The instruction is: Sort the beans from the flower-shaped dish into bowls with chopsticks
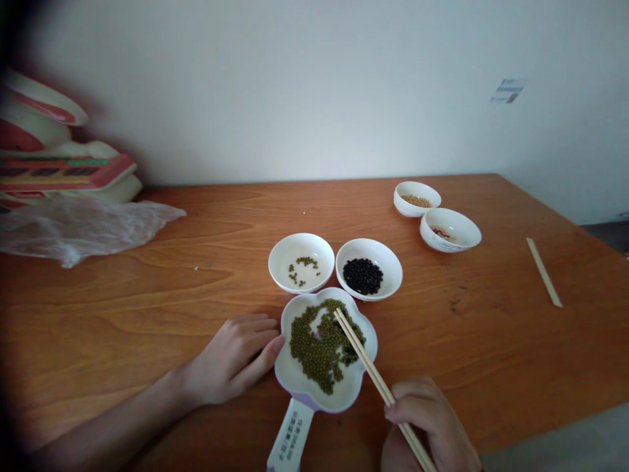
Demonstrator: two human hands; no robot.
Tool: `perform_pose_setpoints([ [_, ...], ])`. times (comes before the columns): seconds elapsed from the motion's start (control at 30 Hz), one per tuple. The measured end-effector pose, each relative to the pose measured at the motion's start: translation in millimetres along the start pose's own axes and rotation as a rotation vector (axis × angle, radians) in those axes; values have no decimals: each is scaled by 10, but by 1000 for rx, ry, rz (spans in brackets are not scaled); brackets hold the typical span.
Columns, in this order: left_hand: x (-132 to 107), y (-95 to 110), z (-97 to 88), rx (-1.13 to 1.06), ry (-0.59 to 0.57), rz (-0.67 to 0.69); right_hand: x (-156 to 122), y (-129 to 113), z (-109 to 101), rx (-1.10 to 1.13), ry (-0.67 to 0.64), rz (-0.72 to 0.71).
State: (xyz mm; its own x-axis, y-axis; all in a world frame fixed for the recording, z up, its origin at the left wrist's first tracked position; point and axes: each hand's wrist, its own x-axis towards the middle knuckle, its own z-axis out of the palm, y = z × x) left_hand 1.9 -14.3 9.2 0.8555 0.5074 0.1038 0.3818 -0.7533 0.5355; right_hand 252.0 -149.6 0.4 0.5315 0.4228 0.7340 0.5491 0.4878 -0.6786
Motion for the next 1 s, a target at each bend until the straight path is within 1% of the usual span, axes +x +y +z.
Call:
perform_pose_setpoints([
  [0.03, -1, 1, 0, 0, 4, 2, 5, -20, -5, 5, -43, 43],
  [0.1, 1, 4, -2, 1, 10, 8, 0, -39, -28, -8, -83, 106],
  [0.2, 9, 11, -4, -8, 9, 7, -39, -18, -70, -42, -108, 150],
  [0.3, 15, 12, -3, -8, 5, -1, -79, 10, -80, -99, -139, 272],
  [0.37, 17, 10, -3, -4, 5, 0, -93, 17, -64, -117, -139, 326],
  [0.6, 1, 14, -12, -1, 12, 6, -141, 12, -13, -136, -146, 385],
  [0.83, 9, 14, -2, 3, 30, 18, -170, 12, -41, -143, -127, 393],
  [1.0, 10, 3, -6, 2, 14, 12, -116, 1, 15, -107, -117, 387],
])
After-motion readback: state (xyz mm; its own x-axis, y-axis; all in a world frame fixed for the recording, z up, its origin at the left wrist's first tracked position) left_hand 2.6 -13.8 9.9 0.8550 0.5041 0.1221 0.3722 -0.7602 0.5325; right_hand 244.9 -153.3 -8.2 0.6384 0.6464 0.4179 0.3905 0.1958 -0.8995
